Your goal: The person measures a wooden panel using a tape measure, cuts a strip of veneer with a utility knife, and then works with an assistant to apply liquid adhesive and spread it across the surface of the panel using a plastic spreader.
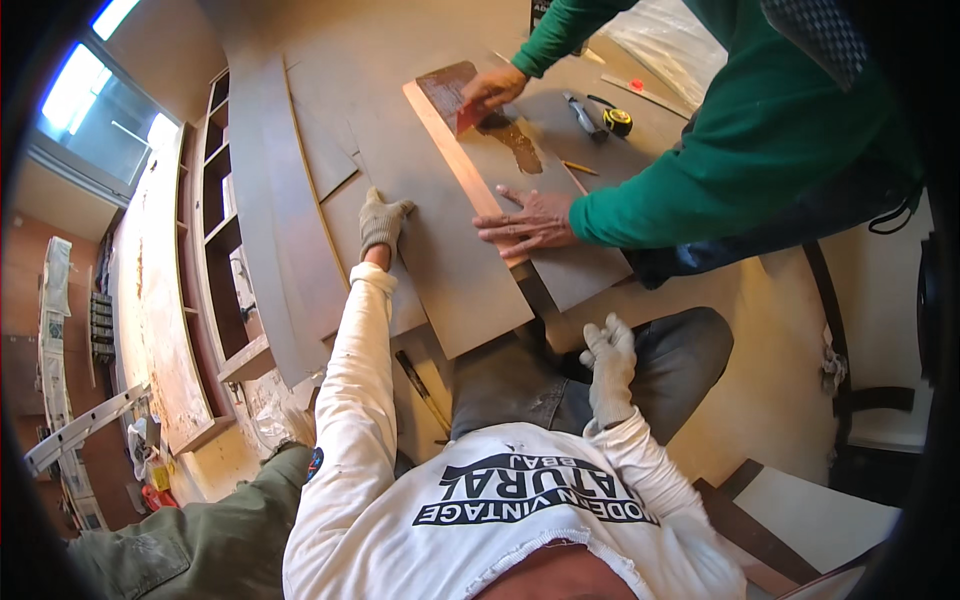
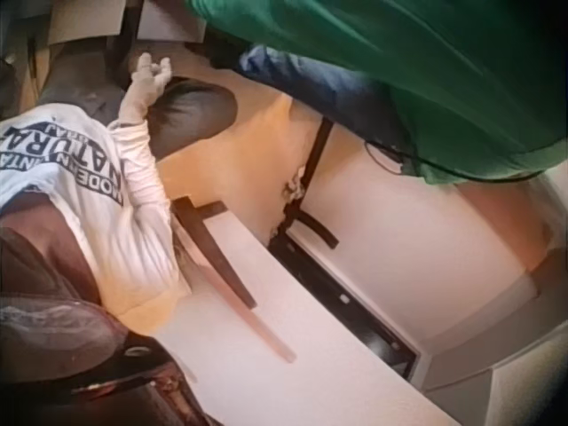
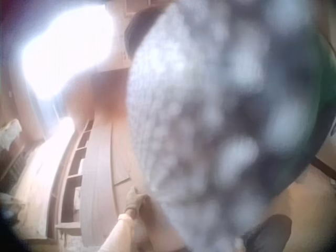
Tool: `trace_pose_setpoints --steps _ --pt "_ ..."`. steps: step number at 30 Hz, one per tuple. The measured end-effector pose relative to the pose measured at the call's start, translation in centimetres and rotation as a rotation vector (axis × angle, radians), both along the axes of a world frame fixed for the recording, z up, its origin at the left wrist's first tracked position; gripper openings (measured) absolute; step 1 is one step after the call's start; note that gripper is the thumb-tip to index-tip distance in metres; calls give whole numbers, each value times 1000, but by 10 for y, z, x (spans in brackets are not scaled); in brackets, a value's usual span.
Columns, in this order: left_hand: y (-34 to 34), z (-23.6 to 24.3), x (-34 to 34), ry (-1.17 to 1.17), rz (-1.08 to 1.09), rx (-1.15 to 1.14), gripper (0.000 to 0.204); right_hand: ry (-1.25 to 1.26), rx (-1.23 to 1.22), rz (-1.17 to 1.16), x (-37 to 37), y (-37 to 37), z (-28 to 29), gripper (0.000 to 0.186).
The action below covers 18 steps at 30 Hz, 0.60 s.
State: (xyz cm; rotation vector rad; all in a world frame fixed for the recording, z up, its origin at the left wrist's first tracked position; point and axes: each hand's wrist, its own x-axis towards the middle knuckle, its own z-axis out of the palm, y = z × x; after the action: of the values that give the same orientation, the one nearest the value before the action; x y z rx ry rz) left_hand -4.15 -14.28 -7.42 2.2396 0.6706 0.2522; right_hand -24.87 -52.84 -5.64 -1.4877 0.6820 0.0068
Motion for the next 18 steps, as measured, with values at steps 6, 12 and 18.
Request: trace_pose_setpoints --steps 6,12,18 --pt "7 0 4 -2 3 -10 83 2 1002 122 36 1 -38 37" --pt "3 1 1 -43 23 15 81 135 1013 128 51 11 -53 44" --pt "-12 15 -4 -48 -14 -7 83 126 910 141 58 8 -38 37"
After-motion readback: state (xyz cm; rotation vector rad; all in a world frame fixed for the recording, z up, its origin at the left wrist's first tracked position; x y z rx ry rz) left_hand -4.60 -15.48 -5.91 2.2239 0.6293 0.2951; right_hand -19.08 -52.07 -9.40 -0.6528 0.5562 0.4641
